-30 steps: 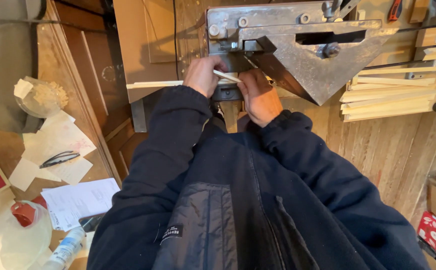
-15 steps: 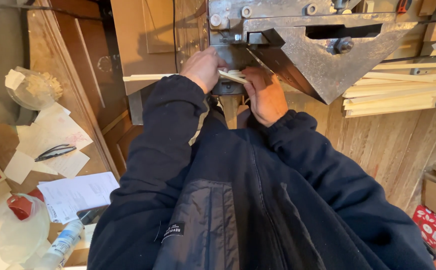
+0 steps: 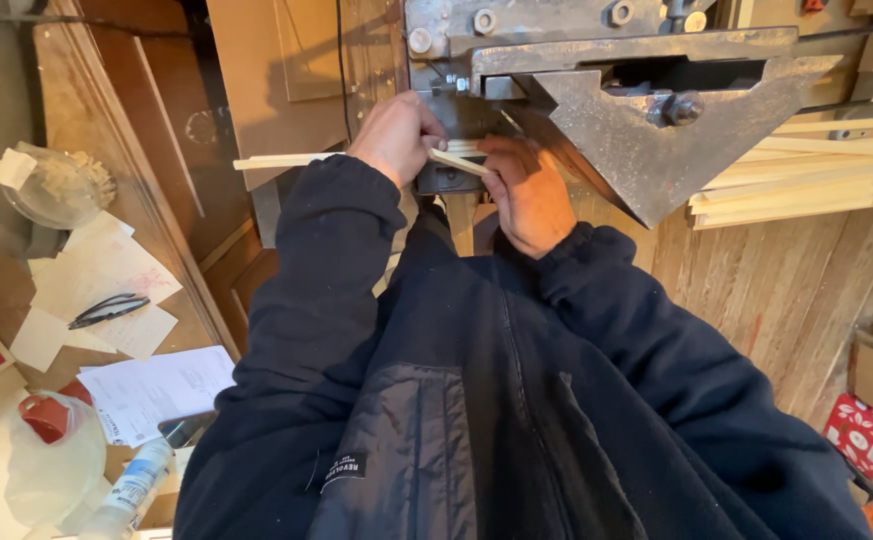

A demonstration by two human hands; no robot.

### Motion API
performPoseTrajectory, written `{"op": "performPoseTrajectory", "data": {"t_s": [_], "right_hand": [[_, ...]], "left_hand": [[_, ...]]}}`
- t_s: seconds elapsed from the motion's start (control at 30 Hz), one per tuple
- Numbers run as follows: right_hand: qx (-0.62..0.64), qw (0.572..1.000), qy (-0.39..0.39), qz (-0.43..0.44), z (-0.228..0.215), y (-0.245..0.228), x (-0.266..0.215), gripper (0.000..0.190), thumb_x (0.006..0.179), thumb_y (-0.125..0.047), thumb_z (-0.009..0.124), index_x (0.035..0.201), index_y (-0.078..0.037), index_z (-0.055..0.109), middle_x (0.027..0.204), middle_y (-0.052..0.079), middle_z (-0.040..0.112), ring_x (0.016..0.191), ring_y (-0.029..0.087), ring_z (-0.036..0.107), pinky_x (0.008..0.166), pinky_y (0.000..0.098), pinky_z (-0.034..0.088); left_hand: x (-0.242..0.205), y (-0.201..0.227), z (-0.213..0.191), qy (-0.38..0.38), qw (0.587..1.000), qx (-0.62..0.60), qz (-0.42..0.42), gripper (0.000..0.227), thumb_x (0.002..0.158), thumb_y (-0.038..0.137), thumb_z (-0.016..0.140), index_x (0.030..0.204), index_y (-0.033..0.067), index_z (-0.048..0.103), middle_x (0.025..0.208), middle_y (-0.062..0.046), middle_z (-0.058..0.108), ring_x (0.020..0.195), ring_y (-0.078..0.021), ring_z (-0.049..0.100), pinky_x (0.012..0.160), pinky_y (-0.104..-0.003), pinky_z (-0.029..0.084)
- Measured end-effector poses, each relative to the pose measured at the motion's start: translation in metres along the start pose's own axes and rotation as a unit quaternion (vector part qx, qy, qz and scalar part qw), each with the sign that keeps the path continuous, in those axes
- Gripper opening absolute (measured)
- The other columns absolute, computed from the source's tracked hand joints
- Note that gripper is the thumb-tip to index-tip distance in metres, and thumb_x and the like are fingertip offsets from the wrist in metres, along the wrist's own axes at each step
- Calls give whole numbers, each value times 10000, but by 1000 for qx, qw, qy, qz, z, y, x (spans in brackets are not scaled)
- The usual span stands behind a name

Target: Trimming thin wooden frame molding using a manual miter trimmer.

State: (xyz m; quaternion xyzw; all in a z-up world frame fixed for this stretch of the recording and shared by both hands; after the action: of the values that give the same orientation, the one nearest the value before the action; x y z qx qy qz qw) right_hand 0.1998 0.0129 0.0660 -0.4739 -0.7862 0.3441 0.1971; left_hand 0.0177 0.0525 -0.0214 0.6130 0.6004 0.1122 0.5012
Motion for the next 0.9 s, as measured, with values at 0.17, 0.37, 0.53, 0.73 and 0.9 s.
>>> {"op": "performPoseTrajectory", "data": {"t_s": [0.17, 0.37, 0.53, 0.73, 0.9], "right_hand": [[35, 999, -2, 2, 2, 3, 0, 222, 949, 18, 677, 1123, -22, 546, 1259, 166, 636, 1127, 415, 610, 940, 466, 505], [22, 1000, 1, 6, 2, 4, 0, 231, 950, 19, 679, 1138, -24, 553, 1257, 165, 639, 1135, 412, 613, 948, 460, 516], [17, 1000, 1, 10, 4, 7, -1, 206, 955, -3, 684, 1122, -28, 567, 1256, 166, 649, 1133, 411, 618, 951, 464, 508], [18, 1000, 9, -5, 2, 6, 0, 171, 968, -10, 682, 1099, -29, 574, 1245, 163, 660, 1126, 404, 622, 965, 470, 502], [19, 1000, 13, -12, 3, 4, 2, 166, 952, -1, 673, 1084, -24, 575, 1225, 167, 665, 1125, 404, 623, 961, 474, 497]], "left_hand": [[3, 4, -1, 25, 998, -35, 56, 170, 795, -40, 769, 942, 44, 784, 971, -125, 694, 920, -309, 698, 812, -385, 561], [4, 7, 2, 49, 993, -43, 99, 321, 751, -118, 677, 1020, 26, 776, 1056, -121, 673, 977, -297, 692, 846, -363, 572], [7, 8, 1, 57, 991, 75, 97, 112, 820, -36, 718, 905, 15, 770, 985, -164, 655, 982, -356, 634, 863, -433, 529], [-11, 19, -32, 79, 993, 62, 65, 94, 908, 7, 678, 988, 43, 712, 944, -142, 699, 948, -390, 635, 854, -483, 498], [-8, 4, -13, 13, 996, 53, 64, 129, 946, 57, 654, 1039, 119, 720, 882, -140, 690, 919, -385, 655, 832, -496, 499]]}}
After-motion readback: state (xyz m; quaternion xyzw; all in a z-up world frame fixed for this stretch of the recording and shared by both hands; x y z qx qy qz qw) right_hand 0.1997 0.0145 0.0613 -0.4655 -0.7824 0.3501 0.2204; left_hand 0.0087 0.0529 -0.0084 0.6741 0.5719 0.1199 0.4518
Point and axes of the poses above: each hand's wrist, its own x-axis towards the middle knuckle, its own z-axis out of the palm, y = z × x, the point moved 6 cm from there along x, towards the middle knuckle
